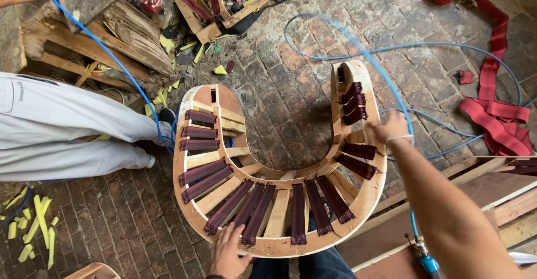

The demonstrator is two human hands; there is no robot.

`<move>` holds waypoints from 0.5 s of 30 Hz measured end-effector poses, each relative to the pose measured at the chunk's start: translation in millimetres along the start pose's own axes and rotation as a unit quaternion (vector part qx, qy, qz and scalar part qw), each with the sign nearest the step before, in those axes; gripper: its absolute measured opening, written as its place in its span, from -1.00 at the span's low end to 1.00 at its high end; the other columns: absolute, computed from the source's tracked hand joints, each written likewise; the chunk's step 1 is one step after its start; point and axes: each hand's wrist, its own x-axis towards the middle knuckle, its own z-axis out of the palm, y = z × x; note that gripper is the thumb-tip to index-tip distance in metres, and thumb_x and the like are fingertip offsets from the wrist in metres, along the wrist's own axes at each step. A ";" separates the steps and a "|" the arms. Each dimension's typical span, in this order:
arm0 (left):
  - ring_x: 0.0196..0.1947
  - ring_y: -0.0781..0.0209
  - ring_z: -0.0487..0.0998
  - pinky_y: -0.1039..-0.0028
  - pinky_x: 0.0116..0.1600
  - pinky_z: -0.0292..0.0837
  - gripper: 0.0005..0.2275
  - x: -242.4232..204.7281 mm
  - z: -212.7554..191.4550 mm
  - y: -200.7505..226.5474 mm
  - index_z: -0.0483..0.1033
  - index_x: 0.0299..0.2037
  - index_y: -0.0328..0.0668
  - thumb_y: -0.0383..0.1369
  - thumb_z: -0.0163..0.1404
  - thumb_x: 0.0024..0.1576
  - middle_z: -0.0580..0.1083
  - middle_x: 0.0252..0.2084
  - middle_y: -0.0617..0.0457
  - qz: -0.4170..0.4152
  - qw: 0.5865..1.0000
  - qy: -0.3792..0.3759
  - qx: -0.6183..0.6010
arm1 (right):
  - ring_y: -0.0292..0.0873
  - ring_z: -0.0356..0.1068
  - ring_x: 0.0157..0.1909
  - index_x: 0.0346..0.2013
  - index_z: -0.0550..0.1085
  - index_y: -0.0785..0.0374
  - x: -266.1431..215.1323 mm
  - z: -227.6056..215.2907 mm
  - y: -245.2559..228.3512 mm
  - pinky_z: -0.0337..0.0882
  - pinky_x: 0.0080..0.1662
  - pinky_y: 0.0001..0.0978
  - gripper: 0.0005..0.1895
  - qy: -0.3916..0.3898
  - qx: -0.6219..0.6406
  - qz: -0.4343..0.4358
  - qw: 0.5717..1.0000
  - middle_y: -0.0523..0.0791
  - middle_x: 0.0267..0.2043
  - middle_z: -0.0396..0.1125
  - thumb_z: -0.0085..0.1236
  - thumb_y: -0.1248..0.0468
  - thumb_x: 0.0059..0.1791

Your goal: The person weaves maroon fabric strips into the frame of a wooden chair seat. They use a pneumatic nail gun to secure the strips and scissors to trim excess material. The person repeatedly positions, staples, and cuts the fabric to form a woven pattern.

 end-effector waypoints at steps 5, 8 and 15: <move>0.61 -0.12 -0.42 -0.18 0.55 -0.59 0.07 -5.0 -15.6 33.0 -0.22 0.54 0.19 -0.06 0.37 -0.08 -0.29 0.62 -0.06 -0.013 0.990 -0.127 0.066 | 0.06 0.30 0.22 0.46 0.15 0.18 18.3 4.2 33.2 0.38 0.14 -0.06 -0.02 -0.160 0.315 0.186 0.917 0.09 0.34 0.18 0.24 -0.25 -0.08; 0.60 -0.20 -0.46 -0.28 0.51 -0.61 0.08 4.5 -6.5 39.7 -0.20 0.54 0.16 -0.04 0.39 -0.10 -0.26 0.61 -0.10 -0.028 0.989 -0.128 0.062 | -0.05 0.39 -0.09 0.27 0.42 0.34 7.9 30.1 39.1 0.42 -0.13 -0.19 -0.18 -0.182 0.360 0.136 0.905 0.05 0.05 0.40 0.34 -0.15 -0.09; 0.59 -0.17 -0.47 -0.24 0.50 -0.68 -0.06 6.9 25.5 19.0 -0.03 0.47 0.19 -0.15 0.35 -0.11 -0.17 0.57 -0.06 -0.012 0.999 -0.040 -0.002 | 0.01 0.42 -0.34 0.12 0.45 0.09 -30.9 17.4 0.2 0.43 -0.30 -0.08 -0.51 -0.138 0.394 0.160 0.895 0.00 -0.21 0.43 0.27 0.20 -0.10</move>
